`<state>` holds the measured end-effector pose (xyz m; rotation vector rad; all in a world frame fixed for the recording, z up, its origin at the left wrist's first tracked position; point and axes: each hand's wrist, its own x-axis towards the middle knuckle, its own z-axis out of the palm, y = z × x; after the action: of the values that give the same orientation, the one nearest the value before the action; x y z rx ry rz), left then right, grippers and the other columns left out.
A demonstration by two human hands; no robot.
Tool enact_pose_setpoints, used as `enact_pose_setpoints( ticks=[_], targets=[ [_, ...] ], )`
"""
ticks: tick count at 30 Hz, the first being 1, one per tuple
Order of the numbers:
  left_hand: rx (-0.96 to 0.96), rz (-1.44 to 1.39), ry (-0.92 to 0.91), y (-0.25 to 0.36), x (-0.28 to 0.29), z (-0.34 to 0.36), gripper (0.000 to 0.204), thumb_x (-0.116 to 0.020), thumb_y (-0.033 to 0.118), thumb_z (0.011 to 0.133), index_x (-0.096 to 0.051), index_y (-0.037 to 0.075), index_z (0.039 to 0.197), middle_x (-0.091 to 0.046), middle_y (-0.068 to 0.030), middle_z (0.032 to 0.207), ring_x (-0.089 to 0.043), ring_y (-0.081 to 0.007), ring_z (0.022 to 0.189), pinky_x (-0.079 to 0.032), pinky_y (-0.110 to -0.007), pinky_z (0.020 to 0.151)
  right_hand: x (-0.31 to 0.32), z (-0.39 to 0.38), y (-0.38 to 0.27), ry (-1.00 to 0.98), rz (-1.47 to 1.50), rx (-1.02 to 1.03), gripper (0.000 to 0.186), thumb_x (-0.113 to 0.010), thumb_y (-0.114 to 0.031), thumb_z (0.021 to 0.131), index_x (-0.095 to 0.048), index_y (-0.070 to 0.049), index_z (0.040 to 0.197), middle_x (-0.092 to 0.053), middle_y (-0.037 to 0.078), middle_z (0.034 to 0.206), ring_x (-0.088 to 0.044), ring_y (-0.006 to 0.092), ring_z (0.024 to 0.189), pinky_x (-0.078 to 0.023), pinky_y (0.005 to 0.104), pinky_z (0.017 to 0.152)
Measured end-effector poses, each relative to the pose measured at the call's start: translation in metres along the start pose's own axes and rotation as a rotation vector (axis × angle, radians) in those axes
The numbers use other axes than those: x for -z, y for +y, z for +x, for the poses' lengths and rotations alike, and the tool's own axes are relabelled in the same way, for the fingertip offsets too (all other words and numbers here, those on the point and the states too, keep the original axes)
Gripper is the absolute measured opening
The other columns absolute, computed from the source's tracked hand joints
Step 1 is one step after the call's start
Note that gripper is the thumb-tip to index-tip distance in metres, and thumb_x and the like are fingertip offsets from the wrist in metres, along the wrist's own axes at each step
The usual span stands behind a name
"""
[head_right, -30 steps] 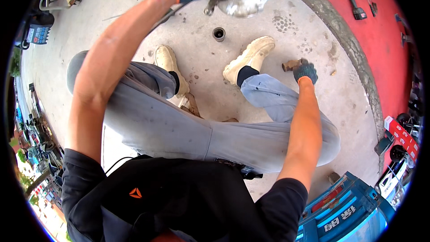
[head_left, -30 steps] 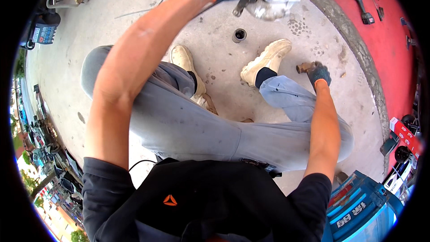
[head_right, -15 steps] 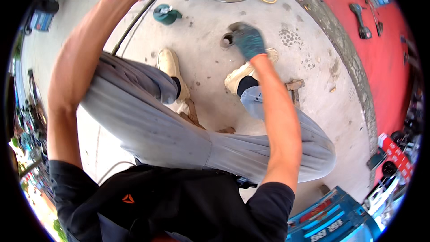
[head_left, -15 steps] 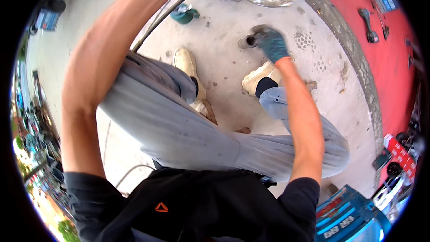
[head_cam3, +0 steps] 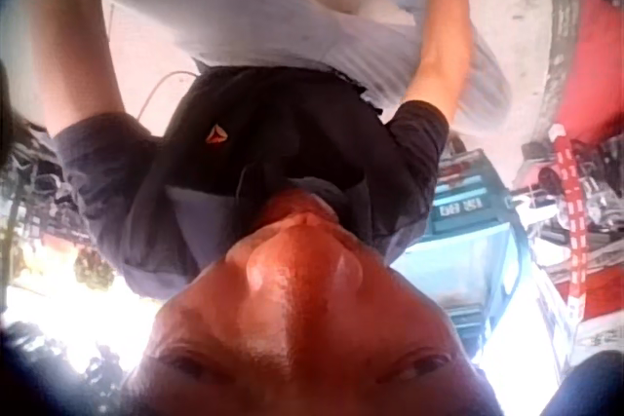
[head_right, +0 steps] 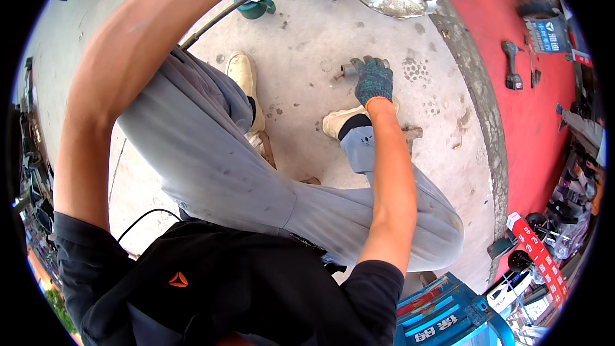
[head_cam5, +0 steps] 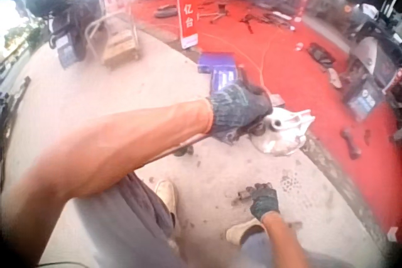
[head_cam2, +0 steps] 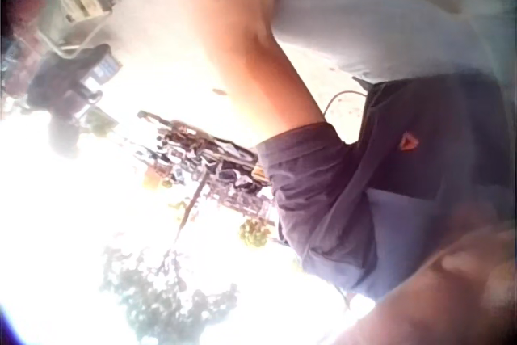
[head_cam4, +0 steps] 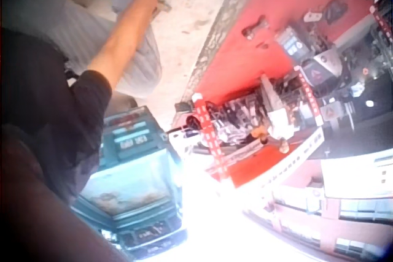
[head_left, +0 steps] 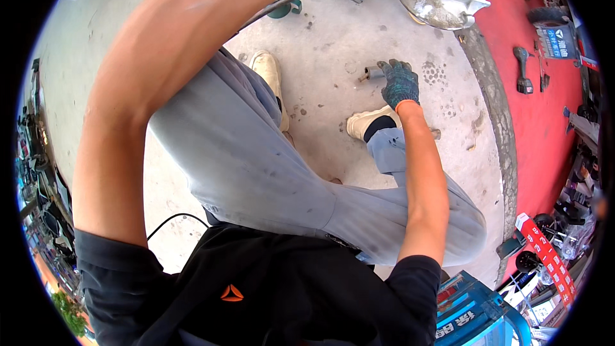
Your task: The person sits on the floor and uses a cordless impact driver to remove bolts from a scooter brake caliper. They then use a hammer and punch to disassemble the caliper, separating the brake pads from the housing.
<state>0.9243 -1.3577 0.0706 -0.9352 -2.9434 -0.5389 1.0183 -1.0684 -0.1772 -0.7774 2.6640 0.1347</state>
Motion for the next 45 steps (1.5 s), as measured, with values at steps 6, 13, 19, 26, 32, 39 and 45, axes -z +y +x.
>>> enact_pose_setpoints(
  ticks=[6,13,19,26,32,39,45],
  targets=[
    [0.426,-1.002,0.073,0.002,0.0,-0.037,0.022,-0.064,0.02,0.095,-0.068,-0.001,0.09,-0.067,-0.0095,0.072,-0.061,-0.0155,0.054,-0.052,-0.033,0.05,-0.067,0.01,0.018,0.088,0.013,-0.029,0.059,-0.066,-0.005,0.079,-0.066,-0.025,0.135,-0.062,0.007,0.136,-0.053,0.0317,0.13,-0.043,0.0496,0.109],
    [0.488,-1.222,0.064,-0.021,-0.041,-0.018,0.018,-0.064,0.018,0.094,-0.07,0.001,0.089,-0.067,-0.01,0.074,-0.061,-0.016,0.056,-0.048,-0.031,0.049,-0.093,0.032,0.041,0.291,-0.087,0.015,0.04,-0.057,-0.011,0.09,-0.072,-0.025,0.125,-0.067,0.007,0.122,-0.06,0.0284,0.121,-0.045,0.0498,0.102],
    [0.531,-1.234,0.044,-0.035,-0.088,0.006,0.019,-0.064,0.018,0.093,-0.072,0.002,0.088,-0.069,-0.0098,0.074,-0.06,-0.0164,0.05,-0.048,-0.031,0.044,-0.078,0.039,0.099,0.154,-0.245,-0.155,0.036,-0.056,-0.018,0.092,-0.073,-0.024,0.123,-0.07,0.009,0.111,-0.066,0.0288,0.108,-0.049,0.0481,0.088],
    [0.587,-1.551,0.052,-0.045,-0.274,-0.006,0.023,-0.059,0.021,0.1,-0.071,0.004,0.11,-0.073,-0.007,0.094,-0.071,-0.0185,0.084,-0.06,-0.038,0.08,-0.073,-0.004,0.123,0.225,0.638,-0.214,0.049,-0.065,-0.01,0.086,-0.063,-0.013,0.134,-0.069,0.017,0.123,-0.064,0.0356,0.119,-0.049,0.0432,0.106],
    [0.966,-2.016,0.127,-0.048,-0.372,-0.044,0.025,-0.053,0.011,0.103,-0.063,-0.004,0.121,-0.071,-0.0172,0.108,-0.072,-0.0317,0.098,-0.063,-0.049,0.093,-0.077,0.04,0.041,0.161,1.49,-0.466,0.059,-0.073,-0.007,0.09,-0.054,-0.003,0.146,-0.068,0.017,0.132,-0.065,0.0249,0.123,-0.054,0.0339,0.102],
    [0.96,-1.907,0.069,-0.048,-0.375,-0.069,0.027,-0.052,0.013,0.104,-0.064,-0.004,0.122,-0.071,-0.0201,0.112,-0.072,-0.0329,0.1,-0.061,-0.044,0.092,-0.088,0.079,0.015,0.383,1.674,-0.443,0.053,-0.072,-0.005,0.09,-0.06,-0.001,0.142,-0.07,0.016,0.128,-0.068,0.0229,0.114,-0.054,0.0344,0.1],
    [0.969,-1.871,0.133,-0.054,-0.391,-0.074,0.026,-0.056,0.018,0.102,-0.066,0.0,0.118,-0.073,-0.0142,0.109,-0.072,-0.0281,0.094,-0.059,-0.042,0.088,-0.077,0.116,0.027,0.158,1.213,-0.482,0.062,-0.08,-0.037,0.083,-0.067,0.001,0.13,-0.075,0.021,0.115,-0.072,0.0295,0.109,-0.054,0.0389,0.098]
  ],
)
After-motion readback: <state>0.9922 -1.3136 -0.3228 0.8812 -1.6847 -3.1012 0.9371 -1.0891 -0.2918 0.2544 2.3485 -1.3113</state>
